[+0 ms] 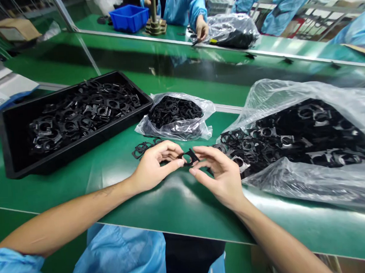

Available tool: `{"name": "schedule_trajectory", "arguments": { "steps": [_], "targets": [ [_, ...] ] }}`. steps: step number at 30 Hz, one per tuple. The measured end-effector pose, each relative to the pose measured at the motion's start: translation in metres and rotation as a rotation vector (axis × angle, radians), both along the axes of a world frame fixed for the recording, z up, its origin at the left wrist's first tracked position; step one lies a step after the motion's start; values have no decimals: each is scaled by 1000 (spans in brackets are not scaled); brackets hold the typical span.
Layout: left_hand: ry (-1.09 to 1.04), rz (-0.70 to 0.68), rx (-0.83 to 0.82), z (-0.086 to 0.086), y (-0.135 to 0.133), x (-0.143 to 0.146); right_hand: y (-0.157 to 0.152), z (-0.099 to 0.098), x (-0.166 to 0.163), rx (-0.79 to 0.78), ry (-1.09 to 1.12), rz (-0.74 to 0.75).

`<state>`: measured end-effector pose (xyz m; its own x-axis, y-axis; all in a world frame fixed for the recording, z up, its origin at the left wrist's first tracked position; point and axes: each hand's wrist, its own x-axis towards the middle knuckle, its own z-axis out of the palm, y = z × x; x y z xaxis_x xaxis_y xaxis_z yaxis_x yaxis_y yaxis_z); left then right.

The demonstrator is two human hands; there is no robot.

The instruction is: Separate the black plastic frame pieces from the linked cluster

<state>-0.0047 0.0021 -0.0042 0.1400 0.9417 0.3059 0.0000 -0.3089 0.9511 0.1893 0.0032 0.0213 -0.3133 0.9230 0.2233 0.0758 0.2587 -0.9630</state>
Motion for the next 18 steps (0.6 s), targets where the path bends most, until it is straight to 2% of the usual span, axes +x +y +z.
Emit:
{"name": "schedule_trajectory", "arguments": {
  "steps": [6,11,15,18],
  "targets": [
    [-90,-19,-114,2,1,0,2,-1,0,-72,57,24],
    [-94,6,-181,5,0,0,8,-3,1,-259,122,27],
    [-64,46,-105,4,0,-1,12,-3,0,-383,169,78],
    [24,81,29,4,1,-2,13,-4,0,-376,166,83]
  ]
}}
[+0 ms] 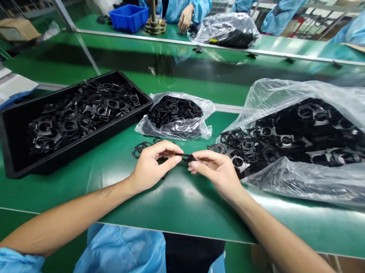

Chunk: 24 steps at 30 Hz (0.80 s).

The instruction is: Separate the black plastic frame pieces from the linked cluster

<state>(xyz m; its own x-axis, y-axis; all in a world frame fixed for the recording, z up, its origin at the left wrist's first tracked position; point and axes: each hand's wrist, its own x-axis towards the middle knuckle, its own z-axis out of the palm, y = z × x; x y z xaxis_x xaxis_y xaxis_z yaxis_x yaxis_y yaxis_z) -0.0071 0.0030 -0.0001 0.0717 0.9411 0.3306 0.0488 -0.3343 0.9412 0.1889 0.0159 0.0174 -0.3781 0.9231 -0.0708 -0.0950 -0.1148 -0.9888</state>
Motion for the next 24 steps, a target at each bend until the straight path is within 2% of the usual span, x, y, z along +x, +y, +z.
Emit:
{"name": "schedule_trajectory", "arguments": {
  "steps": [4,8,12,15,17,21,24],
  "targets": [
    [106,-1,130,-1,2,-2,0,0,1,82,-19,-13],
    [27,-23,56,-5,4,-2,-3,1,1,172,-36,17],
    [-97,-77,-63,-7,3,0,-7,1,0,441,-196,11],
    [-65,-134,-66,-6,1,1,-9,0,-1,660,-324,-31],
    [19,-145,8,-4,-1,1,-9,0,0,732,-367,-77],
    [191,-39,248,2,-3,-1,-9,0,1,767,-410,-139],
    [172,-17,275,3,-2,-3,-9,0,1,783,-413,-131]
  ]
}}
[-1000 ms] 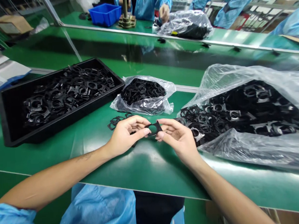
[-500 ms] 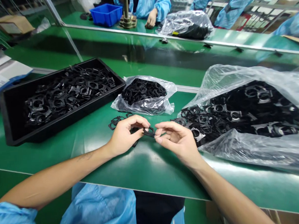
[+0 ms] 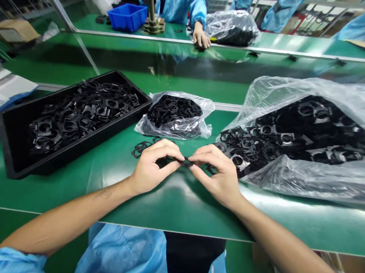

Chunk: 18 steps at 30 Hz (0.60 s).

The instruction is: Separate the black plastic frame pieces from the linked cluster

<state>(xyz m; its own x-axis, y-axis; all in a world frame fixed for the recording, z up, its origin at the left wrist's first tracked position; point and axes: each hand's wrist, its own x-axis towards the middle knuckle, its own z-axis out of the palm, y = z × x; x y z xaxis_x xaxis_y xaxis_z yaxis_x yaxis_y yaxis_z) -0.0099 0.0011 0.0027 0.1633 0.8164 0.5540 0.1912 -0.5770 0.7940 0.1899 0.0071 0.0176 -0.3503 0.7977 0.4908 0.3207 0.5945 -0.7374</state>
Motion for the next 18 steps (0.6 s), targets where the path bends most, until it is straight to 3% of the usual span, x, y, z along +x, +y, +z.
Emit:
{"name": "schedule_trajectory", "arguments": {
  "steps": [7,18],
  "targets": [
    [-155,-90,-196,-7,1,3,-1,-2,-1,65,3,21],
    [-97,-68,-185,-4,-1,3,-1,0,-1,2,13,13]
  ]
}}
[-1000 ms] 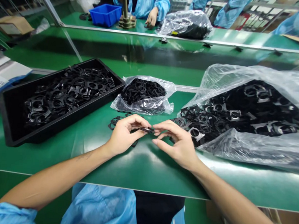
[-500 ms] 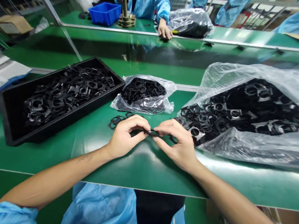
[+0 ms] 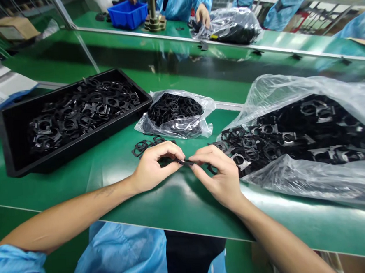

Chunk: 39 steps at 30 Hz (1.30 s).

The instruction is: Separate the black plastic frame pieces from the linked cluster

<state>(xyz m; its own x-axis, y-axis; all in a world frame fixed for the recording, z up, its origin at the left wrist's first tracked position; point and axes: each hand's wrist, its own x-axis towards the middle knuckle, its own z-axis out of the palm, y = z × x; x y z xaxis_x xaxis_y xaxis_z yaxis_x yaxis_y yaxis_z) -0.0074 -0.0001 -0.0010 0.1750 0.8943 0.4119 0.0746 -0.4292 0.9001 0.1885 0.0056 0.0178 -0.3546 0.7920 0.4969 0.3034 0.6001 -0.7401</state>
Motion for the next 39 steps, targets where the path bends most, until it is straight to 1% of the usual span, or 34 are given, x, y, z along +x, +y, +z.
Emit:
{"name": "schedule_trajectory", "arguments": {
  "steps": [10,24,39],
  "targets": [
    [32,0,-8,0,0,-1,1,1,1,-9,-17,24],
    [38,7,-67,-1,2,1,0,2,0,-17,-25,42],
    [50,-17,-159,-7,6,1,5,1,0,-131,-9,21]
  ]
}}
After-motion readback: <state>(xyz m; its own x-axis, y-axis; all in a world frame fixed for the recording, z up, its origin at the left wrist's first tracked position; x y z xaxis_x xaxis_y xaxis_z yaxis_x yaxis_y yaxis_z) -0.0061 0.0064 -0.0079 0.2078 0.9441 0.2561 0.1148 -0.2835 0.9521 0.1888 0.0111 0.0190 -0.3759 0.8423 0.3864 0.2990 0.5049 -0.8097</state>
